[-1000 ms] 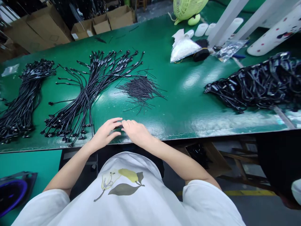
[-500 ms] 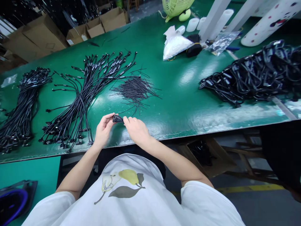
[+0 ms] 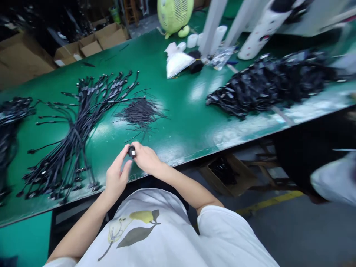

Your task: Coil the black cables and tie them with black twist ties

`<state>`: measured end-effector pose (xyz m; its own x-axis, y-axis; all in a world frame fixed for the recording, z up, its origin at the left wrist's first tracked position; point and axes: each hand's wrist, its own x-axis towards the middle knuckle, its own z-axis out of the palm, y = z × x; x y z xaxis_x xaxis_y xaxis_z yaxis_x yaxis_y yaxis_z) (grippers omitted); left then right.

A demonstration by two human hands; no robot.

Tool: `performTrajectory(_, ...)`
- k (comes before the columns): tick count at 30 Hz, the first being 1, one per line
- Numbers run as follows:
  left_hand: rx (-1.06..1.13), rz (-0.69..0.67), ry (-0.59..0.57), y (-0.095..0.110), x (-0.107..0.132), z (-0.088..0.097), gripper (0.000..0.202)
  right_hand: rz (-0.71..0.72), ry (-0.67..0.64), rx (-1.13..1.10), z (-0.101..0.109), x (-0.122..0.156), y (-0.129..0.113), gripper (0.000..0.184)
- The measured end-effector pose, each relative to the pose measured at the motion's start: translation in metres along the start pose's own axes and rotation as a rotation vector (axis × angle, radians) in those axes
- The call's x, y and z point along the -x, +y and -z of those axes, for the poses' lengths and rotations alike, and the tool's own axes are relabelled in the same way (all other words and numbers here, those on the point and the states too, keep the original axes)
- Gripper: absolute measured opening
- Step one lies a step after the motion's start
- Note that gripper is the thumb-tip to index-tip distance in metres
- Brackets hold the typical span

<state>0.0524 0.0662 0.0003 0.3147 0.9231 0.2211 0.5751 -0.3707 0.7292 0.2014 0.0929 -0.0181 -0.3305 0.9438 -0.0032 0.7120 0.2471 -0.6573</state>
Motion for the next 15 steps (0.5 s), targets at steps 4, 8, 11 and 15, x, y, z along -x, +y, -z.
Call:
performTrajectory(4,-0.144,-0.010,-0.102,-0.011,0.008,0.027,0.046,-0.219,-0.004,0.148,0.029,0.002,0.040,0.036)
performTrajectory(8,-0.414,0.183,0.227,-0.056,0.017,0.085,0.051,-0.603,0.353,0.403,0.130,0.014,0.116,0.045)
performTrajectory(11,-0.610,0.380,0.256,-0.091,0.033,0.116,0.058,-0.698,0.677,0.643,0.215,0.026,0.162,0.071)
performTrajectory(15,-0.635,0.371,0.164,-0.114,0.057,0.121,0.056,-0.353,0.770,0.649,0.265,0.015,0.189,0.095)
